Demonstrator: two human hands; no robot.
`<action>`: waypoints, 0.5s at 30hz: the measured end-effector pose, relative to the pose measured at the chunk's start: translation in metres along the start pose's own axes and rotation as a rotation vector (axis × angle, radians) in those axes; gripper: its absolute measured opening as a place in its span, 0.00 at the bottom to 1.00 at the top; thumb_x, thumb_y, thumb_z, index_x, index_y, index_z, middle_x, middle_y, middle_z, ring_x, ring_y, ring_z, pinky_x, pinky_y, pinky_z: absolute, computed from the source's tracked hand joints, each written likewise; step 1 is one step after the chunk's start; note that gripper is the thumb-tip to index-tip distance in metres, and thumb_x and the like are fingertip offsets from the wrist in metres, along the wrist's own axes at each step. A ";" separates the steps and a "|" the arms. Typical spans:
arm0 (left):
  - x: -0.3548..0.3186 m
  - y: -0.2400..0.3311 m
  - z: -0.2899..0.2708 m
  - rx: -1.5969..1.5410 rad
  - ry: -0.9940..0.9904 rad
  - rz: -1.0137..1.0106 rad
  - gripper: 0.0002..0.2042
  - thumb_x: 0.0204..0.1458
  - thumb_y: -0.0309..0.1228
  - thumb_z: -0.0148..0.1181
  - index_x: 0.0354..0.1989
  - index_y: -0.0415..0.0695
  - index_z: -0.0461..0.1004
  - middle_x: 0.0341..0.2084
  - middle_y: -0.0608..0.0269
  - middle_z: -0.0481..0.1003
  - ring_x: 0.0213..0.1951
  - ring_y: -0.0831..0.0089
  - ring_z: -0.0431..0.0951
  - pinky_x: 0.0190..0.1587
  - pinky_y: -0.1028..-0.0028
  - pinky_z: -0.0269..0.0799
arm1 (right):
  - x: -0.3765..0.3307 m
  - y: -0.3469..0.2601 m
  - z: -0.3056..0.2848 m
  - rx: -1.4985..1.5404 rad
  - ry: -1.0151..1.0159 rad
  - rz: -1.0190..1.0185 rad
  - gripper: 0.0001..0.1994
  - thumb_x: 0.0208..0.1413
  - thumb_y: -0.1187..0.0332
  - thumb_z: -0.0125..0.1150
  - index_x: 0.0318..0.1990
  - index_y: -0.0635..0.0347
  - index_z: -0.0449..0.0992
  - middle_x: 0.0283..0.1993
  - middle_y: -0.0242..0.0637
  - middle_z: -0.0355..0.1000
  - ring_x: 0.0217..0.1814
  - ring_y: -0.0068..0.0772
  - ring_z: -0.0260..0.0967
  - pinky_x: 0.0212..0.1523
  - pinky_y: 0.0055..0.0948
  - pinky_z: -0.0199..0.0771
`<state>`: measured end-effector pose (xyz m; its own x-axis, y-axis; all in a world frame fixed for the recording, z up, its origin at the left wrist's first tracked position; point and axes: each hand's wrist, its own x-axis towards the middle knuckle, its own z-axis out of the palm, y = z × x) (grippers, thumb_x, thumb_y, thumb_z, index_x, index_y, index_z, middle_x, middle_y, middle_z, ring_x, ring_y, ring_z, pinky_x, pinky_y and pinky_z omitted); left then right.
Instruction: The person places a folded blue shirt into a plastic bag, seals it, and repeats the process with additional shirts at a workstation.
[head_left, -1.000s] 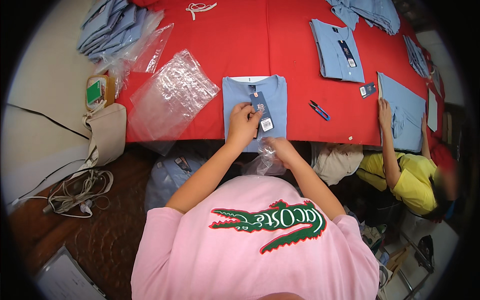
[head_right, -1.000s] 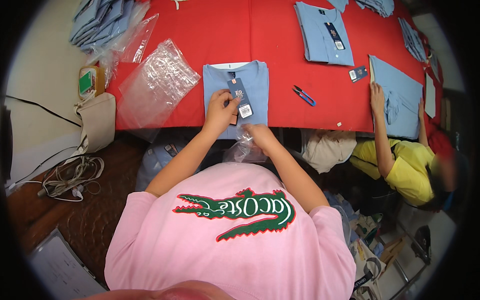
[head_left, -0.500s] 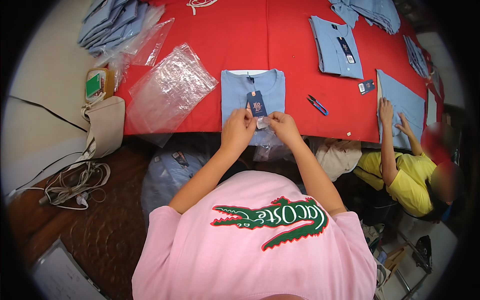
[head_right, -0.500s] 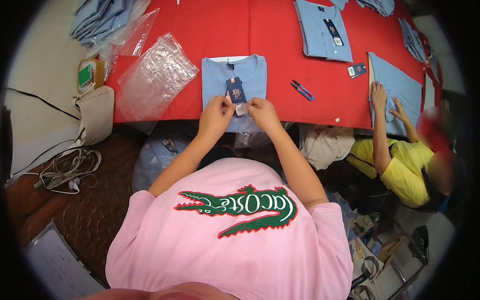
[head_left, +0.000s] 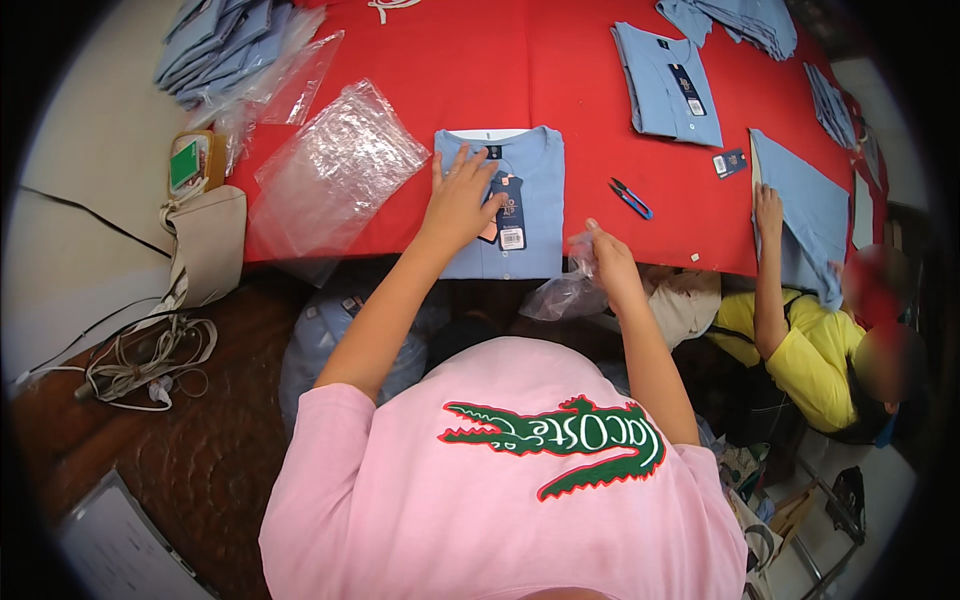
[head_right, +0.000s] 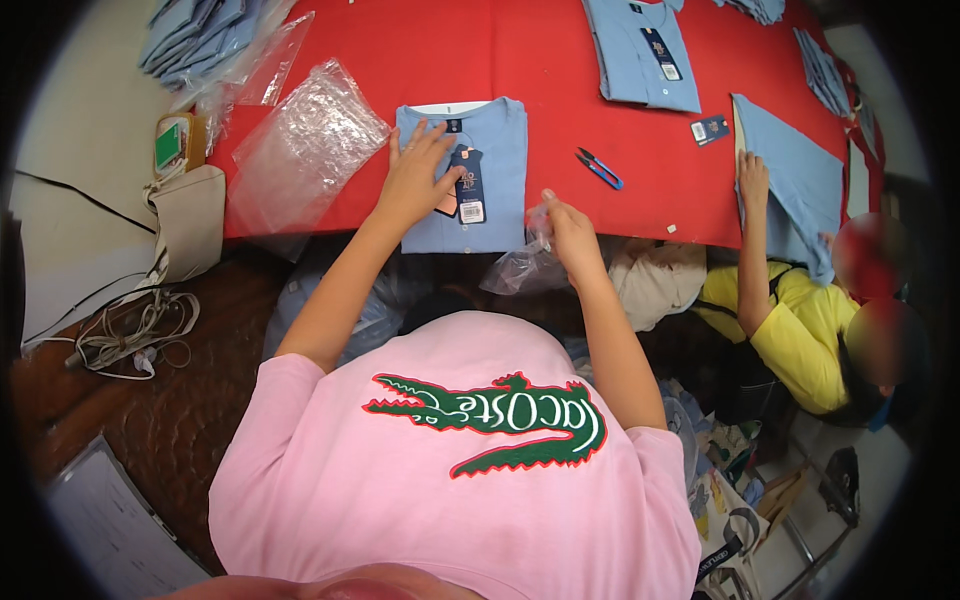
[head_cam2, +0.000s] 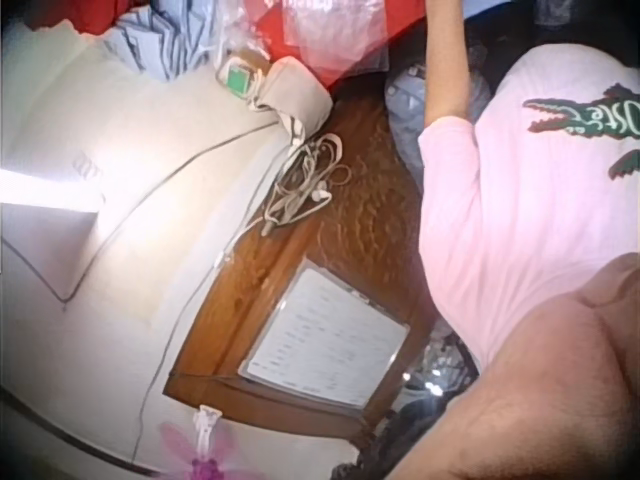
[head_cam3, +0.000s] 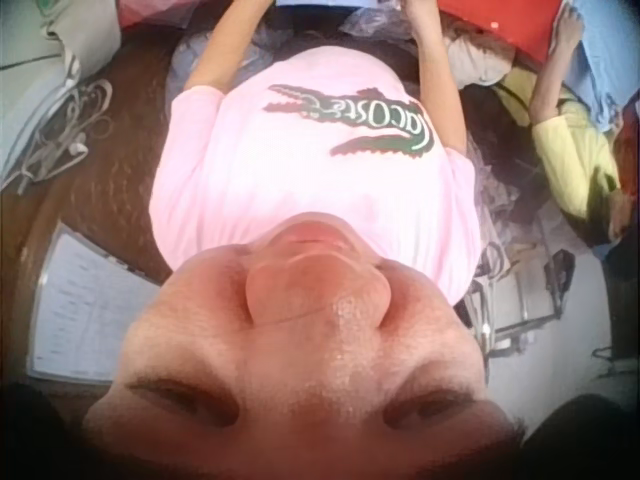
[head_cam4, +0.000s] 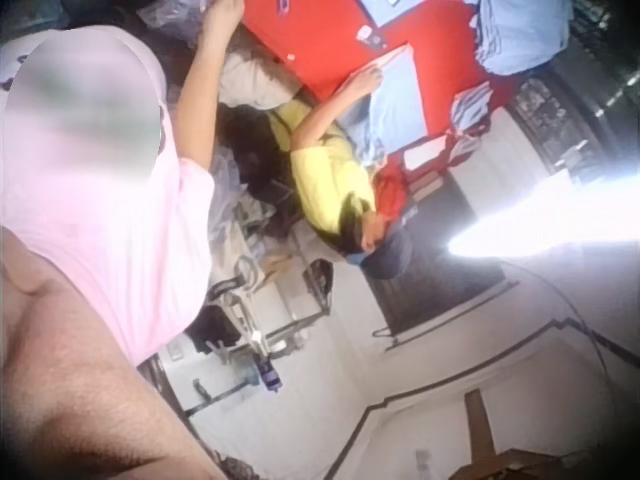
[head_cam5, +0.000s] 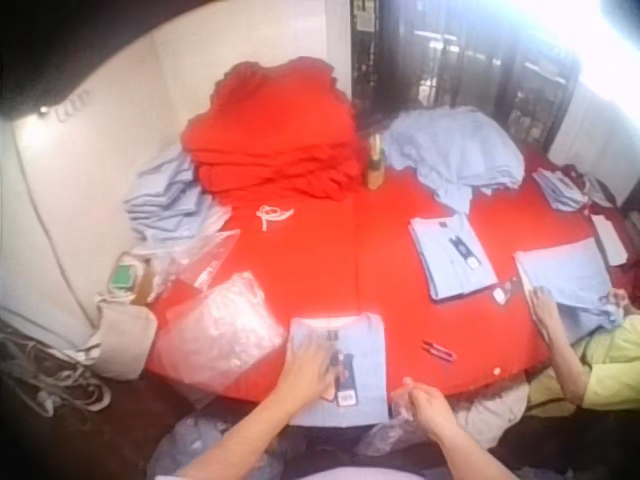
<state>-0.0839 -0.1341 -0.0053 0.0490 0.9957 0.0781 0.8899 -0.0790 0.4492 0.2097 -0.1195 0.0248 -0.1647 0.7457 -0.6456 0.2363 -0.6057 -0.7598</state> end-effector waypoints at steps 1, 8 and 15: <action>-0.005 0.010 -0.010 -0.069 0.037 0.003 0.37 0.58 0.47 0.72 0.72 0.40 0.70 0.73 0.46 0.67 0.78 0.50 0.59 0.79 0.44 0.46 | -0.012 -0.001 -0.006 0.072 -0.001 0.073 0.29 0.72 0.43 0.56 0.44 0.64 0.85 0.25 0.25 0.69 0.18 0.16 0.46 0.21 0.24 0.45; -0.072 0.111 -0.024 -0.970 -0.618 0.033 0.53 0.45 0.45 0.83 0.78 0.38 0.59 0.68 0.44 0.72 0.70 0.53 0.72 0.71 0.60 0.66 | -0.058 -0.026 -0.010 0.604 -0.086 0.088 0.31 0.73 0.39 0.52 0.55 0.63 0.79 0.32 0.26 0.70 0.22 0.16 0.52 0.23 0.19 0.52; -0.088 0.109 -0.004 -1.344 -0.486 -0.323 0.13 0.71 0.30 0.55 0.52 0.36 0.82 0.35 0.61 0.85 0.43 0.71 0.86 0.51 0.71 0.78 | -0.062 -0.011 -0.044 0.261 -0.085 -0.294 0.09 0.65 0.64 0.72 0.46 0.57 0.82 0.32 0.25 0.75 0.26 0.11 0.62 0.25 0.17 0.59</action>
<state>0.0069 -0.2310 0.0405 0.3205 0.8747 -0.3635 -0.1787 0.4327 0.8837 0.2596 -0.1473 0.0764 -0.2700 0.8786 -0.3939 -0.0816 -0.4285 -0.8999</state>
